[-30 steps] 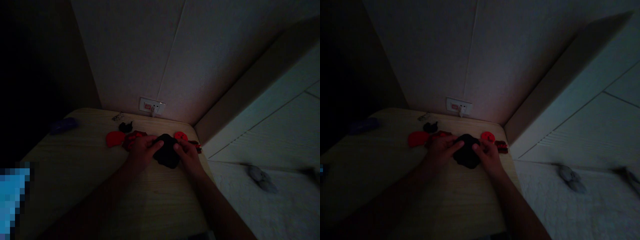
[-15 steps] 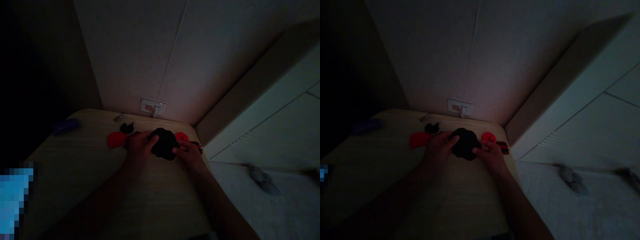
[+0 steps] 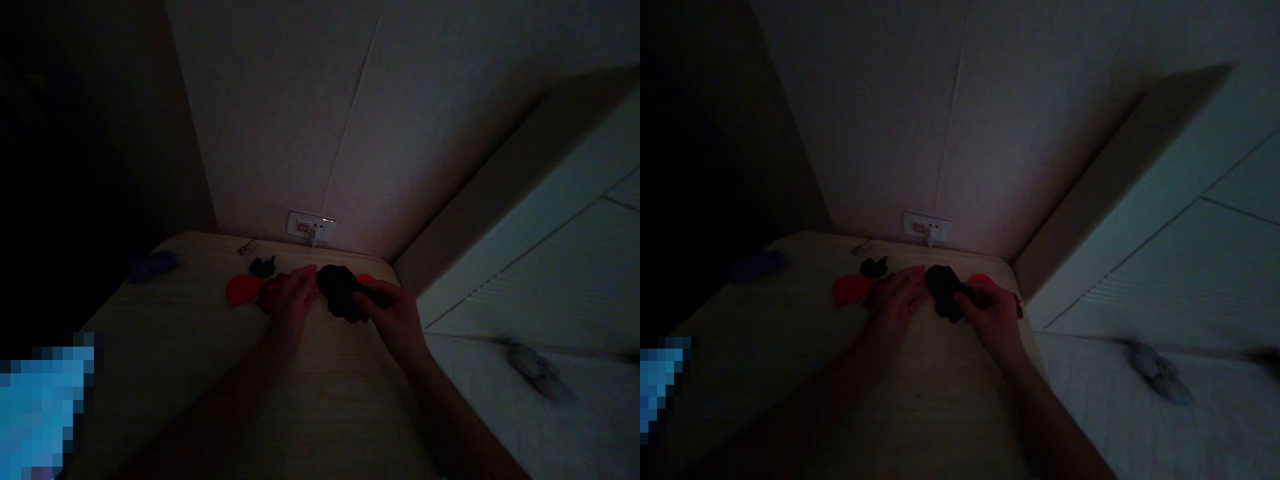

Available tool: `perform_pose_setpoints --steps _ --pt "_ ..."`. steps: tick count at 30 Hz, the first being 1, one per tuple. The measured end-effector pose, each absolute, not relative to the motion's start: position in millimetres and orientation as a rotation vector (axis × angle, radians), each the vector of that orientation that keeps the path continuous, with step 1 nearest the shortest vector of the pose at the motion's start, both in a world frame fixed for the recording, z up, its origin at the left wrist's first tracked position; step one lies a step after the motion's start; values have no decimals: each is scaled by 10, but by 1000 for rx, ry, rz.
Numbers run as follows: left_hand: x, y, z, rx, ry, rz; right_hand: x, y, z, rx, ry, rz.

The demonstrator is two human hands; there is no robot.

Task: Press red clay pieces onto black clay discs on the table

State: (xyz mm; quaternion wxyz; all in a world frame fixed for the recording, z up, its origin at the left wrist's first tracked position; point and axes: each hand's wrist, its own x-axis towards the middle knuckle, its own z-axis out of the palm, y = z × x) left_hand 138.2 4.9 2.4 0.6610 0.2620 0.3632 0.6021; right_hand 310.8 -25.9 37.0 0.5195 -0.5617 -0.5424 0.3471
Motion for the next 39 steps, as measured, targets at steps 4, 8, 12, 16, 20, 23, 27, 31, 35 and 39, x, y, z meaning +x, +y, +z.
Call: perform_pose_setpoints --steps 4,8,12,16,20,23,27,31,35,39 --pt "1438 9 153 336 671 1352 2869 -308 803 -1438 -1746 331" --pt "1394 -91 452 158 469 1270 2519 -496 1106 -1298 -2113 316" --pt "1300 -329 660 17 258 1146 2462 -711 1188 -1180 -1899 311" --pt "1265 -644 669 -59 157 1168 2541 -847 1181 -1294 -1707 102" --pt "1236 -847 716 -29 95 1205 2537 -905 1109 -1386 -1592 444" --pt "1193 -882 797 25 129 1219 2535 -861 998 -1353 -1309 873" --pt "1153 -817 778 162 183 1315 2483 -754 868 -1192 -989 1186" --pt "1184 -661 639 218 219 1463 2378 -652 819 -1120 -822 1301" --pt "1257 -462 579 146 219 1478 2348 -501 778 -1079 -841 1323" --pt "1289 -334 589 140 170 1419 2392 -389 787 -1223 -1101 1023"
